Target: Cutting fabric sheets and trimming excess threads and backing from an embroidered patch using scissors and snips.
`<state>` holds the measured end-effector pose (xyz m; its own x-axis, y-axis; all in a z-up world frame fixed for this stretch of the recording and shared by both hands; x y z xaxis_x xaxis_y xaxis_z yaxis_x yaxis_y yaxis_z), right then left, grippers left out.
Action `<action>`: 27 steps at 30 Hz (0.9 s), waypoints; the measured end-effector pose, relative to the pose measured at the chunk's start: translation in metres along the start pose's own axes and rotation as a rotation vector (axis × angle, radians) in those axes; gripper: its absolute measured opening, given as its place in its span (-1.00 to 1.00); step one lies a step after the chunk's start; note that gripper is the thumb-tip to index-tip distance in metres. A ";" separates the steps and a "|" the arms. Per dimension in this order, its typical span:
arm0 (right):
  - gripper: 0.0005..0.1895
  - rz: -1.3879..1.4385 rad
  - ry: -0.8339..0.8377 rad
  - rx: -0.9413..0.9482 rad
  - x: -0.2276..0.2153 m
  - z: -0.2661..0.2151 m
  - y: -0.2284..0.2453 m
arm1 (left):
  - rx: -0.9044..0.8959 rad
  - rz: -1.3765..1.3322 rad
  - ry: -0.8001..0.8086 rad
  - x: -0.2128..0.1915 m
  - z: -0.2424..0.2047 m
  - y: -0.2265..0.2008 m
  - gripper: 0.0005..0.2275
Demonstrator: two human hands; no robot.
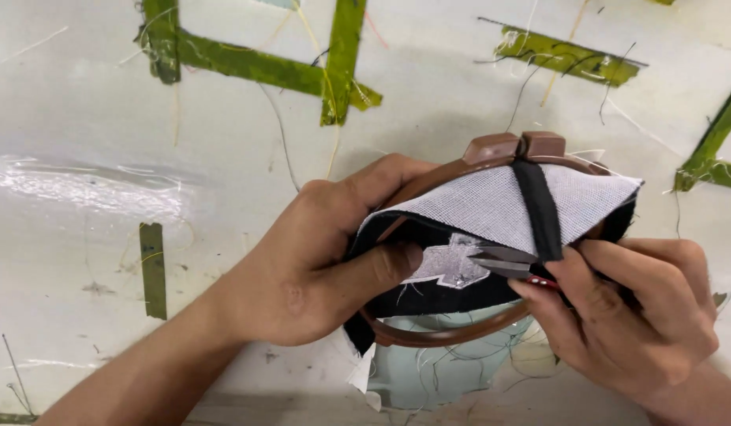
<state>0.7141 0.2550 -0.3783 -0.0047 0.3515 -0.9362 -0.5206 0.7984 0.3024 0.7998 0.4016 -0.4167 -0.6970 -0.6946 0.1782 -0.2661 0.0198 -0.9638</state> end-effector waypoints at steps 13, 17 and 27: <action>-0.79 0.069 0.027 0.057 0.002 0.006 -0.001 | -0.028 0.094 0.011 0.004 0.000 0.001 -0.62; -0.80 0.101 -0.043 0.048 0.000 0.003 -0.002 | -0.020 0.051 0.016 0.004 -0.001 0.001 -0.64; -0.80 0.126 -0.065 0.056 -0.001 0.006 -0.004 | -0.040 0.071 0.023 0.004 0.002 0.002 -0.63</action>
<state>0.7209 0.2549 -0.3778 -0.0107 0.4804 -0.8770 -0.4705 0.7715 0.4283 0.7974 0.3972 -0.4184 -0.7300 -0.6738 0.1143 -0.2411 0.0975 -0.9656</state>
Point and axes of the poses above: each hand's wrist, its own z-axis towards the middle knuckle, its own x-axis out of the palm, y = z × x, the point moved 10 cm from there along z, towards the middle knuckle, and after that the axes turned 2 degrees about x, right-handed, at the moved point
